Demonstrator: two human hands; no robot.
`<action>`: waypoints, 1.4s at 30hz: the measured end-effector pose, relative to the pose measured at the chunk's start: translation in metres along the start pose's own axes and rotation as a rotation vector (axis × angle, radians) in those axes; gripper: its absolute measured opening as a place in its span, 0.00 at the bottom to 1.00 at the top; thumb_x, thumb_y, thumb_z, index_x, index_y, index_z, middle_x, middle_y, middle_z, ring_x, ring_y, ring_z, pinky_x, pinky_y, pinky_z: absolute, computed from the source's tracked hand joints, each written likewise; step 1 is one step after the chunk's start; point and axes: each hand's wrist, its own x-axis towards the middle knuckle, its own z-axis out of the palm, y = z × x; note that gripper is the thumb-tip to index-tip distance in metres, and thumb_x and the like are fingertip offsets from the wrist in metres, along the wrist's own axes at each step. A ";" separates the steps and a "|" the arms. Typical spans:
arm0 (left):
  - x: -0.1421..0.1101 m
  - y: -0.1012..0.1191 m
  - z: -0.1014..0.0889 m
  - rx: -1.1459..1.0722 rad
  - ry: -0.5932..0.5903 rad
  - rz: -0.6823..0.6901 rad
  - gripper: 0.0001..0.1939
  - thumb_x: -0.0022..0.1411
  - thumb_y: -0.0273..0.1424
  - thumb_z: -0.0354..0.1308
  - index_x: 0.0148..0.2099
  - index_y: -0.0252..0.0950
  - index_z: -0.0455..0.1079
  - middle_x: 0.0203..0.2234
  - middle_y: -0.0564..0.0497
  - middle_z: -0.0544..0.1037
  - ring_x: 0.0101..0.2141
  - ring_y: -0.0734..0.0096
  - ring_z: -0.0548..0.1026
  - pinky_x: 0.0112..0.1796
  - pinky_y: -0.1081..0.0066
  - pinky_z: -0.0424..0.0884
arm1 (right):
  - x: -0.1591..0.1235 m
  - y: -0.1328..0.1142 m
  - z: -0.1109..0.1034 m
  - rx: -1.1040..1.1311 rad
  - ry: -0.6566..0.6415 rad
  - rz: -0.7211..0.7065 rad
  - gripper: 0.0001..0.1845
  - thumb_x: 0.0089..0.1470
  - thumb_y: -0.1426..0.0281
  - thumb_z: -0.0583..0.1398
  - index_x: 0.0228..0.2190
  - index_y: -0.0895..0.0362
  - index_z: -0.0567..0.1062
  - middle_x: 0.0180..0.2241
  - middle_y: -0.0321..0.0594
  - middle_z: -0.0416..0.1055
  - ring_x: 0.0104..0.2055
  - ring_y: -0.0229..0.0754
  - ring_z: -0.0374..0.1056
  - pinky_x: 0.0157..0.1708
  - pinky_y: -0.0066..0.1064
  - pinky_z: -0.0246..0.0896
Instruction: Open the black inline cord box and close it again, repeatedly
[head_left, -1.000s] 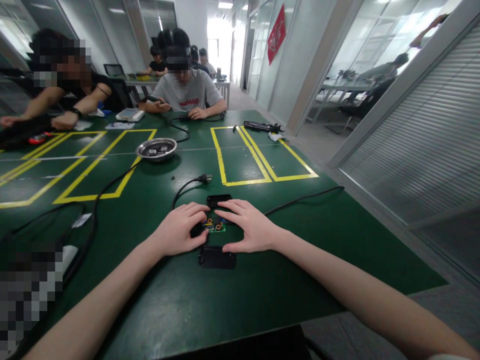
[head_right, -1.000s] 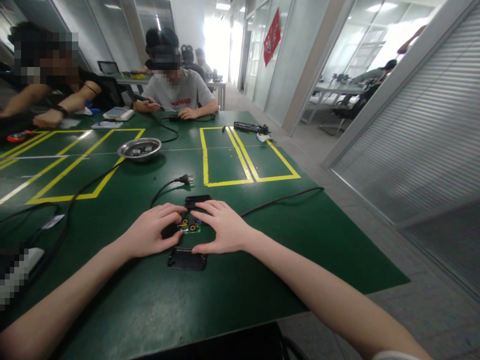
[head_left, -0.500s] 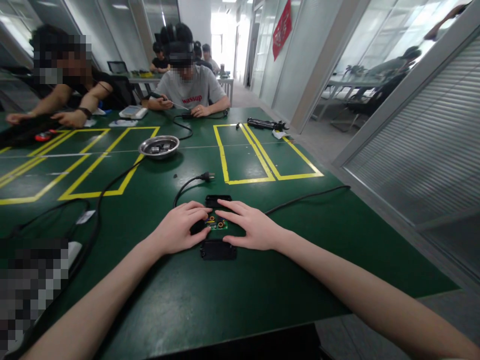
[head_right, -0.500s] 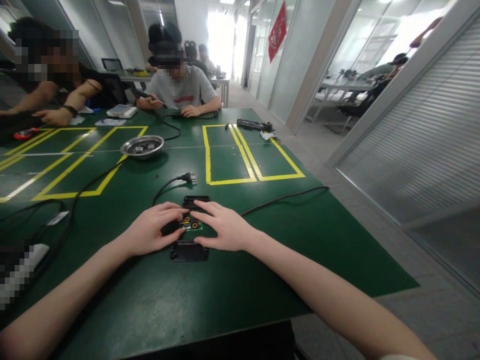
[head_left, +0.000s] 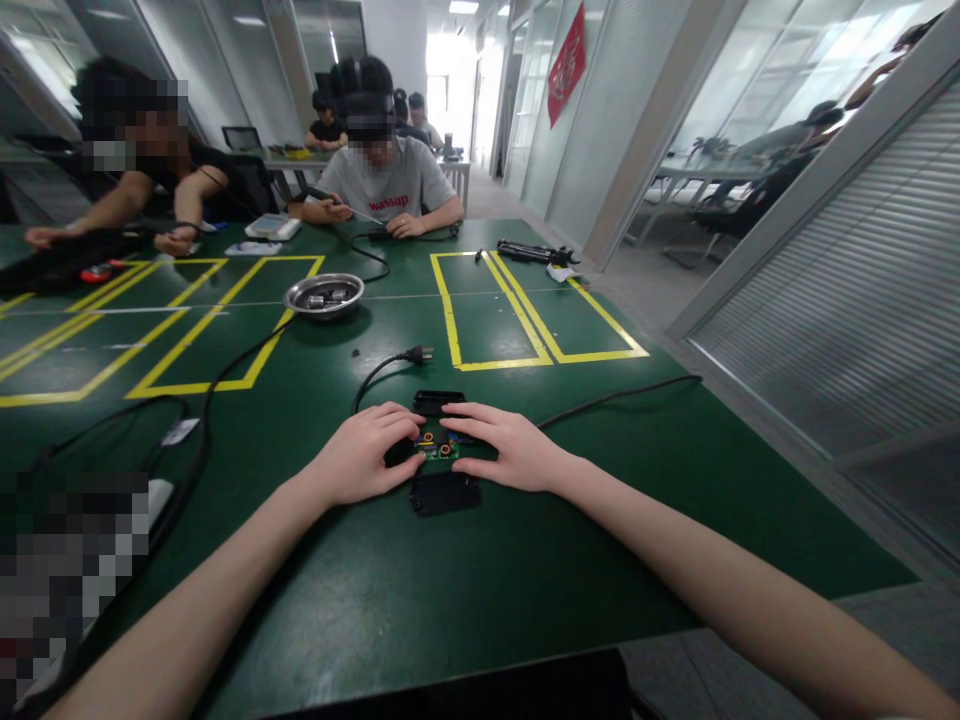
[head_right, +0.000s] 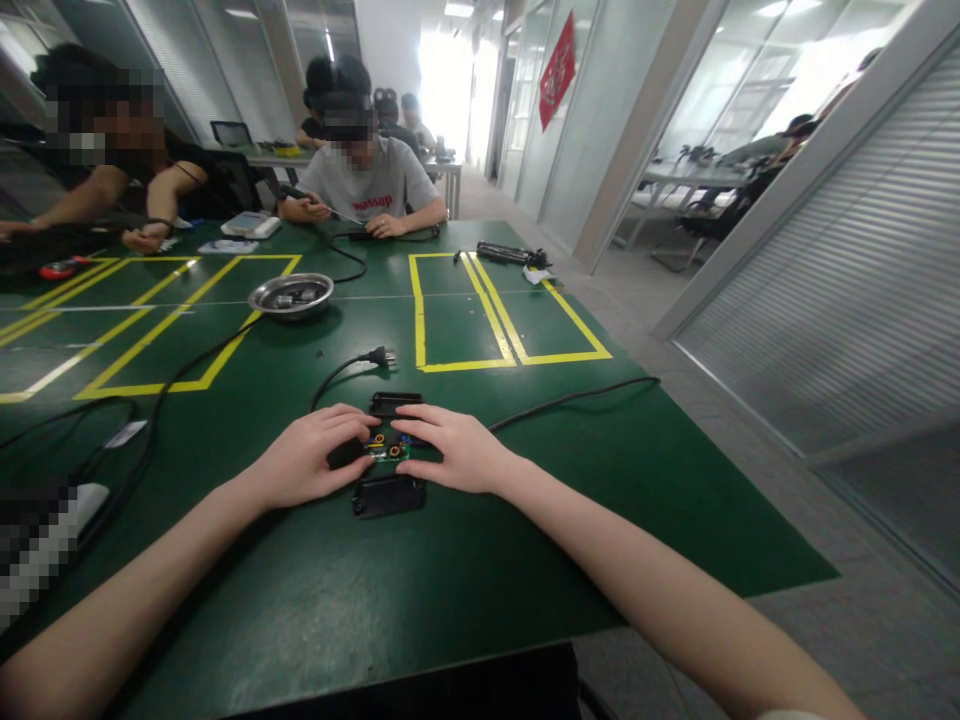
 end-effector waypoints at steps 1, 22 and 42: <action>0.000 0.000 0.000 0.000 0.002 0.000 0.05 0.68 0.34 0.59 0.40 0.38 0.70 0.49 0.43 0.82 0.50 0.55 0.78 0.48 0.58 0.76 | 0.000 0.000 0.000 0.002 -0.003 0.007 0.29 0.64 0.58 0.64 0.62 0.54 0.71 0.65 0.53 0.67 0.67 0.52 0.66 0.64 0.48 0.66; -0.002 -0.004 -0.009 0.028 0.002 -0.133 0.14 0.69 0.41 0.55 0.36 0.38 0.71 0.25 0.54 0.77 0.24 0.72 0.74 0.27 0.73 0.63 | -0.002 0.012 -0.017 -0.103 0.081 0.003 0.10 0.68 0.68 0.58 0.39 0.56 0.79 0.39 0.45 0.78 0.42 0.47 0.73 0.43 0.40 0.72; -0.003 0.019 -0.007 0.034 -0.099 -0.063 0.25 0.74 0.35 0.46 0.23 0.37 0.66 0.14 0.54 0.68 0.17 0.74 0.66 0.24 0.71 0.54 | -0.010 -0.010 -0.023 -0.026 0.039 -0.103 0.10 0.65 0.67 0.58 0.32 0.55 0.76 0.25 0.35 0.75 0.23 0.34 0.68 0.25 0.27 0.56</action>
